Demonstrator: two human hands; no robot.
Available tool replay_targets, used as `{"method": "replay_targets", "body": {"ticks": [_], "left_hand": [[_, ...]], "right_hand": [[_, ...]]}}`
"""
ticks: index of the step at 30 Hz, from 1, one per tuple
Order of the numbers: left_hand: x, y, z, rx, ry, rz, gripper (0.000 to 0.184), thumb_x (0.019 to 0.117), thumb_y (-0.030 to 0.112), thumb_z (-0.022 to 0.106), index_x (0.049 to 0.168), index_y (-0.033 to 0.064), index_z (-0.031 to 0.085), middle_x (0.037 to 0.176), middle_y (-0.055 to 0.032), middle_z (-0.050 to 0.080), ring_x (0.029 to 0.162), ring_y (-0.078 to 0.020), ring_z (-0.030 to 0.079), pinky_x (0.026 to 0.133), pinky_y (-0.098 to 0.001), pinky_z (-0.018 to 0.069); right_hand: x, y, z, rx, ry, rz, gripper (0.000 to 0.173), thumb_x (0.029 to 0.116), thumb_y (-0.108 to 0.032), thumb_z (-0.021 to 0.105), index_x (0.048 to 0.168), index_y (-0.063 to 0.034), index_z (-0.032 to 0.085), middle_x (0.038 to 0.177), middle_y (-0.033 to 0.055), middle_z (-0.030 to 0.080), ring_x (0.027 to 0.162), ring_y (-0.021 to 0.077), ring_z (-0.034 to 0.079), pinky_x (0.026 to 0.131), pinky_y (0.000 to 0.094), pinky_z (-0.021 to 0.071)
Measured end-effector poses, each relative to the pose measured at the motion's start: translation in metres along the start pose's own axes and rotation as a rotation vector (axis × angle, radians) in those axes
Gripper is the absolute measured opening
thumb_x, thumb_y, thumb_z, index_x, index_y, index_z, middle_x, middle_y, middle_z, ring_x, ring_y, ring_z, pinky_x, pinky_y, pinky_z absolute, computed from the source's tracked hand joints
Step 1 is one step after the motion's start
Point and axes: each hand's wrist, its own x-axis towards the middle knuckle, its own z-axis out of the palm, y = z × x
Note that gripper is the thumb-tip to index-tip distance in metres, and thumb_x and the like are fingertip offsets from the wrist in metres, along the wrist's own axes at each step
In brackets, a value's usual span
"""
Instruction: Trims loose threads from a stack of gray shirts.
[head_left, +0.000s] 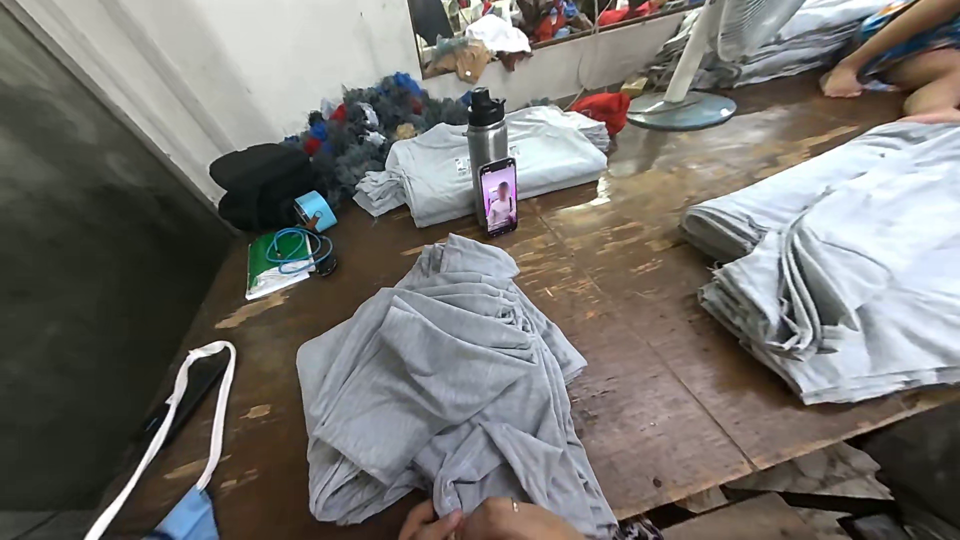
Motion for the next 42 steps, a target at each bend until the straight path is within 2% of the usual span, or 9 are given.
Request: {"method": "replay_targets", "body": {"ticks": [2, 4, 8, 14, 20, 27, 37, 40, 42], "left_hand": [[0.001, 0.004, 0.000, -0.045, 0.017, -0.062, 0.022, 0.0963, 0.013, 0.069, 0.113, 0.0256, 0.073, 0.118, 0.0165, 0.069, 0.108, 0.0030, 0.064, 0.092, -0.0185, 0.0557], [0.003, 0.009, -0.001, -0.071, 0.022, -0.099, 0.022, 0.0991, 0.013, 0.065, 0.114, 0.0289, 0.072, 0.117, 0.0188, 0.069, 0.107, 0.0043, 0.064, 0.092, -0.0176, 0.0553], [0.004, 0.016, -0.001, -0.163, 0.072, -0.231, 0.014, 0.1013, 0.024, 0.063, 0.108, 0.0321, 0.073, 0.113, 0.0192, 0.071, 0.100, 0.0056, 0.066, 0.086, -0.0159, 0.0557], [0.007, 0.026, 0.001, -0.325, 0.142, -0.355, 0.014, 0.1008, 0.033, 0.061, 0.104, 0.0292, 0.074, 0.106, 0.0132, 0.074, 0.093, 0.0005, 0.070, 0.085, -0.0212, 0.0588], [0.005, 0.030, -0.001, -0.391, 0.084, -0.301, 0.011, 0.0975, 0.025, 0.068, 0.105, 0.0268, 0.077, 0.115, 0.0113, 0.073, 0.103, 0.0005, 0.068, 0.090, -0.0206, 0.0567], [0.001, 0.028, -0.001, -0.354, 0.054, -0.244, 0.016, 0.0951, 0.015, 0.071, 0.107, 0.0232, 0.078, 0.120, 0.0097, 0.071, 0.106, -0.0002, 0.067, 0.089, -0.0180, 0.0568], [-0.002, 0.023, -0.006, -0.355, 0.064, -0.265, 0.007, 0.0995, 0.028, 0.065, 0.101, 0.0268, 0.071, 0.118, 0.0101, 0.070, 0.106, -0.0020, 0.067, 0.091, -0.0225, 0.0562], [0.001, 0.025, -0.001, -0.284, 0.110, -0.280, 0.008, 0.0954, 0.022, 0.071, 0.100, 0.0287, 0.070, 0.112, 0.0129, 0.072, 0.098, 0.0015, 0.068, 0.083, -0.0180, 0.0580], [0.002, 0.026, 0.002, -0.292, 0.139, -0.298, 0.015, 0.0941, 0.019, 0.072, 0.104, 0.0294, 0.069, 0.108, 0.0130, 0.073, 0.095, 0.0012, 0.070, 0.082, -0.0185, 0.0591]], "right_hand": [[0.000, -0.004, -0.004, -0.065, 0.000, 0.132, 0.006, 0.0933, -0.002, 0.065, 0.091, 0.0017, 0.061, 0.109, 0.0208, 0.065, 0.105, 0.0255, 0.066, 0.095, 0.0308, 0.0551], [-0.001, -0.001, -0.008, -0.140, -0.032, 0.256, 0.012, 0.0922, -0.008, 0.067, 0.094, 0.0017, 0.060, 0.107, 0.0195, 0.063, 0.097, 0.0238, 0.066, 0.086, 0.0299, 0.0566], [-0.016, 0.006, -0.012, -0.297, -0.074, 0.377, 0.038, 0.1010, -0.039, 0.062, 0.095, -0.0012, 0.060, 0.080, 0.0119, 0.060, 0.066, 0.0192, 0.060, 0.058, 0.0310, 0.0527], [-0.019, -0.010, -0.023, -0.432, -0.202, 0.433, 0.031, 0.0988, -0.034, 0.062, 0.088, -0.0049, 0.062, 0.071, 0.0093, 0.061, 0.059, 0.0215, 0.061, 0.052, 0.0364, 0.0512], [-0.011, -0.014, -0.011, -0.608, -0.214, 0.444, 0.036, 0.0996, -0.041, 0.056, 0.087, -0.0077, 0.062, 0.065, 0.0065, 0.059, 0.052, 0.0222, 0.060, 0.044, 0.0383, 0.0482], [0.000, -0.016, -0.001, -0.649, -0.254, 0.469, 0.039, 0.1026, -0.041, 0.048, 0.087, -0.0086, 0.061, 0.058, 0.0036, 0.055, 0.047, 0.0210, 0.058, 0.041, 0.0375, 0.0456], [-0.002, -0.015, -0.014, -0.479, -0.207, 0.471, 0.038, 0.1057, -0.035, 0.043, 0.084, -0.0077, 0.058, 0.057, 0.0037, 0.050, 0.046, 0.0187, 0.054, 0.041, 0.0358, 0.0429], [0.004, -0.019, -0.025, -0.443, -0.104, 0.404, 0.042, 0.1063, -0.042, 0.045, 0.091, -0.0049, 0.059, 0.068, 0.0069, 0.056, 0.058, 0.0182, 0.057, 0.052, 0.0331, 0.0486], [0.005, -0.011, -0.027, -0.526, -0.015, 0.362, 0.042, 0.1051, -0.047, 0.048, 0.094, -0.0077, 0.058, 0.090, 0.0096, 0.057, 0.082, 0.0195, 0.058, 0.071, 0.0308, 0.0508]]}}
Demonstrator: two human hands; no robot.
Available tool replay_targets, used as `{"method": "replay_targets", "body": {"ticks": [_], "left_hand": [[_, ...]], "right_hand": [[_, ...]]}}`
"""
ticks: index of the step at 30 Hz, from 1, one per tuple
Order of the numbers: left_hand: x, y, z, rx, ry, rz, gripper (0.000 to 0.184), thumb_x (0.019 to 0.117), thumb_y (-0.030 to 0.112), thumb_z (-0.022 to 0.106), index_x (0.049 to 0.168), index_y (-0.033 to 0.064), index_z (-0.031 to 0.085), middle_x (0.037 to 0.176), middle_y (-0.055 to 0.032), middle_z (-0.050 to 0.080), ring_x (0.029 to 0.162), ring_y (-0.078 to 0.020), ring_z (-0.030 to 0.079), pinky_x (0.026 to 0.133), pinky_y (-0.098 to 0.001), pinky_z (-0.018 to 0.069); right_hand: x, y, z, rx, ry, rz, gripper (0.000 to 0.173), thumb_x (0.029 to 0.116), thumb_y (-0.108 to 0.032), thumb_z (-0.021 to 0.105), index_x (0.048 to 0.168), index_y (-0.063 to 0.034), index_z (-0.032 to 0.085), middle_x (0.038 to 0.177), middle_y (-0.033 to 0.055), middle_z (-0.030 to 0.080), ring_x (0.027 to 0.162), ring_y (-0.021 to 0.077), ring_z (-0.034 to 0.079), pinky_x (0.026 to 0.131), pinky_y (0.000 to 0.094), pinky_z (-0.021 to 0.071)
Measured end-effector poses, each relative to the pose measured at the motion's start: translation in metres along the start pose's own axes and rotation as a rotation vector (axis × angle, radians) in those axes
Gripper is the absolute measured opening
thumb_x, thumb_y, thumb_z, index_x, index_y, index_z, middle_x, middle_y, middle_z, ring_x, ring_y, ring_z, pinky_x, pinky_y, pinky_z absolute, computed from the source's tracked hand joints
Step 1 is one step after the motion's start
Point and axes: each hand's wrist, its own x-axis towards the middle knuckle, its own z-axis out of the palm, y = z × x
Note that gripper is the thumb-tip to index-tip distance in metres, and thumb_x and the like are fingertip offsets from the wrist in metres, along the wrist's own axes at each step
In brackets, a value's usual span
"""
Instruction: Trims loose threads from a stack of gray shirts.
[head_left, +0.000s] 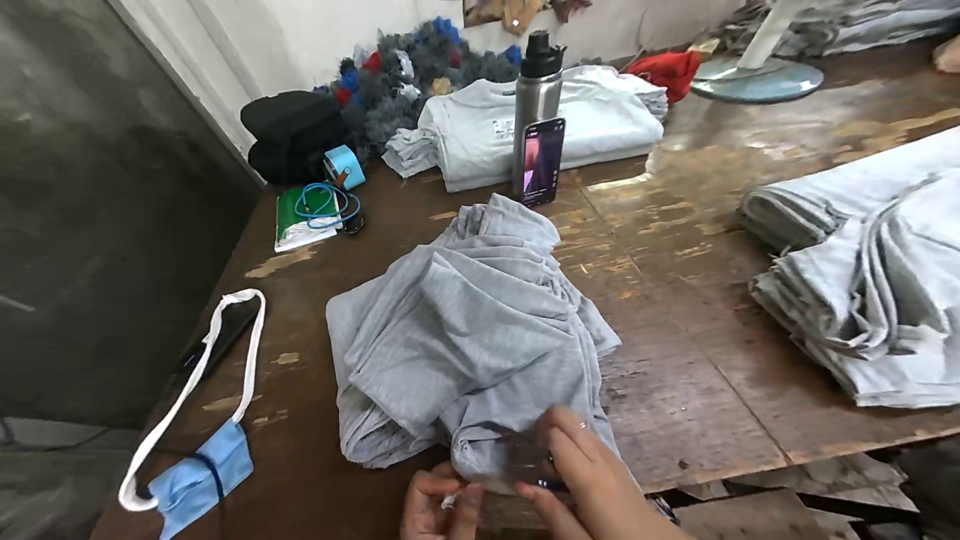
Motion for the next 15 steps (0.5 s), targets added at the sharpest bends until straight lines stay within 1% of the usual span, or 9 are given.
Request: {"method": "replay_targets", "body": {"ticks": [2, 4, 5, 6, 7, 9, 11, 13, 15], "left_hand": [[-0.001, 0.001, 0.000, -0.020, 0.017, -0.020, 0.018, 0.0944, 0.015, 0.072, 0.104, 0.0292, 0.067, 0.104, 0.0126, 0.074, 0.090, 0.0007, 0.071, 0.080, -0.0192, 0.0599], [-0.002, 0.002, -0.004, -0.021, 0.008, -0.017, 0.020, 0.0941, 0.012, 0.071, 0.103, 0.0297, 0.069, 0.102, 0.0135, 0.073, 0.088, 0.0017, 0.070, 0.078, -0.0180, 0.0594], [-0.002, 0.002, -0.007, -0.012, -0.007, 0.006, 0.020, 0.0932, 0.013, 0.073, 0.103, 0.0300, 0.071, 0.101, 0.0142, 0.073, 0.089, 0.0023, 0.069, 0.079, -0.0173, 0.0591], [-0.001, 0.002, -0.011, 0.014, -0.032, 0.050, 0.020, 0.0926, 0.012, 0.074, 0.103, 0.0292, 0.073, 0.100, 0.0148, 0.071, 0.090, 0.0027, 0.068, 0.080, -0.0164, 0.0584], [0.001, 0.002, -0.015, 0.072, -0.061, 0.112, 0.021, 0.0923, 0.011, 0.074, 0.104, 0.0281, 0.074, 0.100, 0.0156, 0.070, 0.092, 0.0035, 0.067, 0.081, -0.0153, 0.0575], [0.004, 0.003, -0.025, 0.266, -0.114, 0.243, 0.020, 0.0907, 0.008, 0.075, 0.103, 0.0245, 0.073, 0.102, 0.0151, 0.070, 0.096, 0.0036, 0.066, 0.082, -0.0147, 0.0569], [0.006, 0.005, -0.033, 0.474, -0.173, 0.341, 0.014, 0.0883, 0.007, 0.076, 0.096, 0.0167, 0.070, 0.101, 0.0101, 0.071, 0.098, 0.0023, 0.067, 0.085, -0.0155, 0.0572], [0.006, 0.008, -0.036, 0.602, -0.241, 0.351, 0.006, 0.0891, 0.006, 0.074, 0.090, 0.0091, 0.070, 0.097, 0.0032, 0.073, 0.097, 0.0000, 0.068, 0.086, -0.0165, 0.0574], [0.006, 0.011, -0.037, 0.641, -0.286, 0.298, 0.004, 0.0922, 0.008, 0.072, 0.090, 0.0082, 0.069, 0.097, 0.0020, 0.075, 0.097, -0.0004, 0.070, 0.087, -0.0172, 0.0576]], "right_hand": [[0.004, 0.013, 0.009, -0.085, 0.081, -0.007, 0.037, 0.1018, -0.046, 0.055, 0.096, -0.0101, 0.059, 0.102, 0.0109, 0.058, 0.096, 0.0225, 0.057, 0.082, 0.0328, 0.0499], [0.006, 0.026, 0.016, -0.064, 0.066, -0.010, 0.022, 0.0939, -0.029, 0.066, 0.099, -0.0074, 0.060, 0.104, 0.0125, 0.061, 0.090, 0.0204, 0.062, 0.075, 0.0299, 0.0547], [0.005, 0.030, 0.017, 0.018, 0.048, -0.014, 0.018, 0.0894, -0.017, 0.066, 0.101, -0.0047, 0.060, 0.104, 0.0133, 0.062, 0.085, 0.0178, 0.063, 0.069, 0.0266, 0.0558], [0.004, 0.033, 0.015, 0.141, 0.038, -0.021, 0.018, 0.0879, -0.010, 0.063, 0.104, -0.0031, 0.059, 0.105, 0.0128, 0.061, 0.084, 0.0150, 0.062, 0.070, 0.0234, 0.0546], [0.002, 0.035, 0.010, 0.274, 0.055, -0.037, 0.020, 0.0877, -0.007, 0.059, 0.107, -0.0029, 0.056, 0.107, 0.0111, 0.063, 0.084, 0.0112, 0.061, 0.071, 0.0201, 0.0529], [-0.001, 0.037, -0.001, 0.466, 0.113, -0.050, 0.015, 0.0924, -0.009, 0.054, 0.106, -0.0100, 0.048, 0.107, 0.0039, 0.069, 0.088, 0.0038, 0.066, 0.074, 0.0166, 0.0538], [-0.004, 0.043, -0.008, 0.468, 0.115, -0.009, 0.011, 0.0940, -0.013, 0.054, 0.103, -0.0101, 0.049, 0.094, 0.0009, 0.071, 0.079, 0.0007, 0.066, 0.067, 0.0146, 0.0518], [-0.009, 0.047, -0.008, 0.318, -0.042, 0.070, 0.012, 0.0919, -0.015, 0.054, 0.099, -0.0059, 0.055, 0.082, 0.0024, 0.066, 0.071, 0.0056, 0.062, 0.062, 0.0212, 0.0516], [-0.012, 0.046, -0.004, 0.137, -0.231, 0.067, 0.019, 0.0944, -0.023, 0.057, 0.097, -0.0045, 0.061, 0.082, 0.0079, 0.061, 0.076, 0.0195, 0.062, 0.066, 0.0360, 0.0530]]}}
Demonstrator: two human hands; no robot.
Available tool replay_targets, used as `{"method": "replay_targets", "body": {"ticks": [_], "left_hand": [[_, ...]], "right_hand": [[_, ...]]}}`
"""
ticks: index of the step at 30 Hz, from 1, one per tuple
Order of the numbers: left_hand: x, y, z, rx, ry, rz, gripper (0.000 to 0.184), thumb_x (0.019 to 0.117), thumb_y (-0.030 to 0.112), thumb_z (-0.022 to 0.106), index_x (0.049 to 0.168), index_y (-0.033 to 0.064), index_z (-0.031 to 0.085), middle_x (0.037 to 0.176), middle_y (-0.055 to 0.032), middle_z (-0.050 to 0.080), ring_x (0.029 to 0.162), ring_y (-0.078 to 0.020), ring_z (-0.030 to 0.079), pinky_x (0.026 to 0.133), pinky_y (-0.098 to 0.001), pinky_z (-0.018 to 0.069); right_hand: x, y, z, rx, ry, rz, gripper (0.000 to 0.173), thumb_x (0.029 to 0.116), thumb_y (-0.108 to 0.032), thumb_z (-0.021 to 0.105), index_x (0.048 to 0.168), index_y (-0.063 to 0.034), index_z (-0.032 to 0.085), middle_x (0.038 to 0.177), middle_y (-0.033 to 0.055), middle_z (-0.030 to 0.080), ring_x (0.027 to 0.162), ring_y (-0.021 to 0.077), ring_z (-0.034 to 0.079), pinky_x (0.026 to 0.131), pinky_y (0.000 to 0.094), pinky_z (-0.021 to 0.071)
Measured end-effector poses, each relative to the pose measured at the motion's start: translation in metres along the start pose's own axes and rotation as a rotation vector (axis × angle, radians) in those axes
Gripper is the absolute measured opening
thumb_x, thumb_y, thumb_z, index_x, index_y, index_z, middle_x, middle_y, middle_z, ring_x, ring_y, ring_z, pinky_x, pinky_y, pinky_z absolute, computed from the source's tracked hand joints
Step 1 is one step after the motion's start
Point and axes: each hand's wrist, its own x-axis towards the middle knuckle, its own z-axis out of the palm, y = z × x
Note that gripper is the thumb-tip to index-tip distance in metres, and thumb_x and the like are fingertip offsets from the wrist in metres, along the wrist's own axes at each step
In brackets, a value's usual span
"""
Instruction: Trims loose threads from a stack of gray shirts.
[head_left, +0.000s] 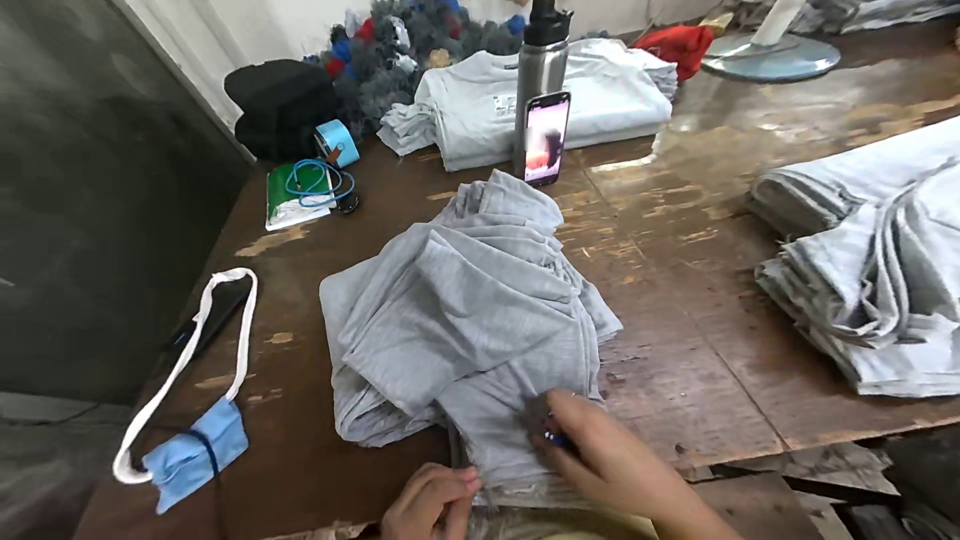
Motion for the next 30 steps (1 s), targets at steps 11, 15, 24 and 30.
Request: {"method": "replay_targets", "body": {"ticks": [11, 15, 24, 30], "left_hand": [[0.002, 0.004, 0.008, -0.190, 0.064, -0.088, 0.009, 0.0950, 0.010, 0.070, 0.100, 0.0162, 0.066, 0.099, 0.0086, 0.072, 0.094, 0.0008, 0.070, 0.083, -0.0175, 0.0590], [0.002, 0.001, 0.008, -0.223, 0.027, -0.056, 0.008, 0.0955, 0.011, 0.069, 0.099, 0.0155, 0.064, 0.098, 0.0075, 0.072, 0.094, -0.0009, 0.070, 0.084, -0.0186, 0.0592], [0.003, 0.001, 0.006, -0.233, 0.010, -0.072, 0.008, 0.0968, 0.012, 0.068, 0.102, 0.0178, 0.066, 0.099, 0.0090, 0.071, 0.095, -0.0002, 0.069, 0.084, -0.0189, 0.0588], [0.004, 0.000, 0.005, -0.256, 0.023, -0.056, 0.010, 0.0966, 0.012, 0.069, 0.102, 0.0186, 0.066, 0.100, 0.0100, 0.071, 0.095, 0.0002, 0.069, 0.085, -0.0190, 0.0587]], "right_hand": [[0.002, -0.002, 0.016, -0.414, -0.068, -0.182, 0.057, 0.1064, -0.059, 0.030, 0.088, -0.0147, 0.061, 0.089, 0.0050, 0.062, 0.085, 0.0261, 0.062, 0.065, 0.0386, 0.0516], [0.002, -0.005, 0.020, -0.471, -0.050, -0.152, 0.060, 0.1074, -0.057, 0.028, 0.083, -0.0155, 0.063, 0.087, 0.0041, 0.063, 0.083, 0.0249, 0.063, 0.063, 0.0380, 0.0518], [0.003, -0.005, 0.018, -0.477, -0.073, -0.158, 0.058, 0.1064, -0.058, 0.030, 0.082, -0.0156, 0.063, 0.087, 0.0044, 0.062, 0.083, 0.0255, 0.063, 0.061, 0.0384, 0.0519], [0.003, -0.005, 0.016, -0.452, -0.089, -0.168, 0.061, 0.1061, -0.060, 0.028, 0.086, -0.0151, 0.063, 0.089, 0.0053, 0.062, 0.085, 0.0266, 0.064, 0.062, 0.0392, 0.0527]]}}
